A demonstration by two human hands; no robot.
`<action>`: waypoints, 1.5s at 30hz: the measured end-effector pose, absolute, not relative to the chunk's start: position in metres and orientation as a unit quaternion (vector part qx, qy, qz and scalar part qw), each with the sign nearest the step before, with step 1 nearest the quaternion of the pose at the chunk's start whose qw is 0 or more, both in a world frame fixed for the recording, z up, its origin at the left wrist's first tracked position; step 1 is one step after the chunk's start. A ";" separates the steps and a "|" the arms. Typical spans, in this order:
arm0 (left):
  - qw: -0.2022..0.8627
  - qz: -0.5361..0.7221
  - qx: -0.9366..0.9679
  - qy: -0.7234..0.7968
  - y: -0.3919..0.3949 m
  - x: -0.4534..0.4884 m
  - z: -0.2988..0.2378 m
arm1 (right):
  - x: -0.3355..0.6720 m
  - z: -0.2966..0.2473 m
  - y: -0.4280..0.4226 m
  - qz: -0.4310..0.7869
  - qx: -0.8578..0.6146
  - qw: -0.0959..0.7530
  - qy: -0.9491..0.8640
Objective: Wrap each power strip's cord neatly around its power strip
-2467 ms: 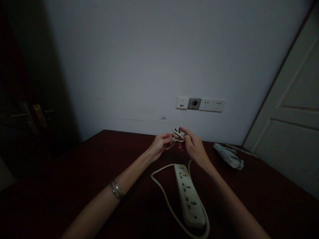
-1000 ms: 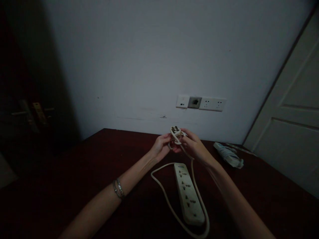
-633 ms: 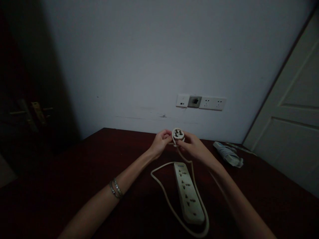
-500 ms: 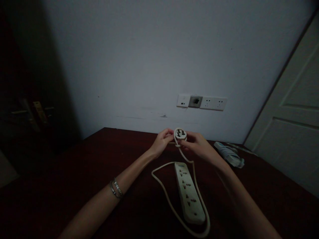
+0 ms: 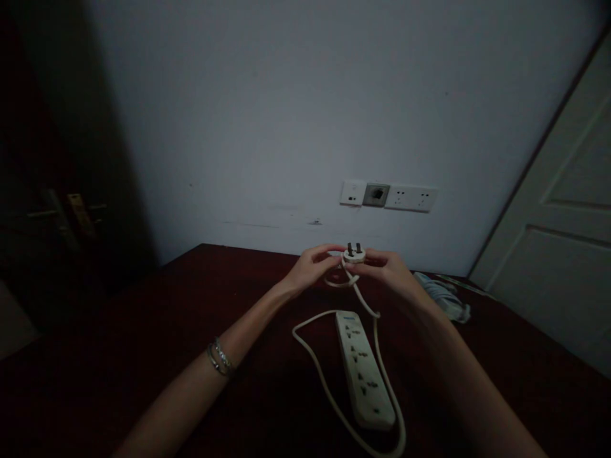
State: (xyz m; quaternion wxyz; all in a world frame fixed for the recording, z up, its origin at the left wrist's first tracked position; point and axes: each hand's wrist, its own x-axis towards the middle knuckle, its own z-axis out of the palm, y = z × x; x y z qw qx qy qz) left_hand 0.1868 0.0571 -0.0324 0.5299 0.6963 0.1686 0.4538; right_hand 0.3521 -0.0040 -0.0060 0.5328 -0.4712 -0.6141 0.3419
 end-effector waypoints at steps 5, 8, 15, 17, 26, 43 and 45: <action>0.341 0.466 0.803 0.149 0.054 0.178 -0.030 | 0.349 -0.006 -0.006 0.422 -0.445 0.565 -0.552; 0.341 0.426 0.827 0.139 0.051 0.174 -0.028 | 0.346 -0.006 -0.007 0.502 -0.404 0.575 -0.504; 0.408 0.394 0.814 0.124 0.048 0.172 -0.024 | 0.343 -0.007 0.000 0.551 -0.388 0.603 -0.427; 0.428 0.388 0.807 0.127 0.047 0.171 -0.023 | 0.344 -0.008 0.002 0.570 -0.378 0.592 -0.426; 0.465 0.342 0.809 0.113 0.050 0.172 -0.028 | 0.369 -0.018 0.020 0.603 -0.379 0.569 -0.410; 0.553 0.351 0.736 0.171 0.053 0.184 -0.038 | 0.382 -0.018 0.020 0.560 -0.362 0.675 -0.315; 0.544 0.366 0.728 0.198 0.058 0.184 -0.041 | 0.388 -0.017 0.019 0.540 -0.355 0.689 -0.328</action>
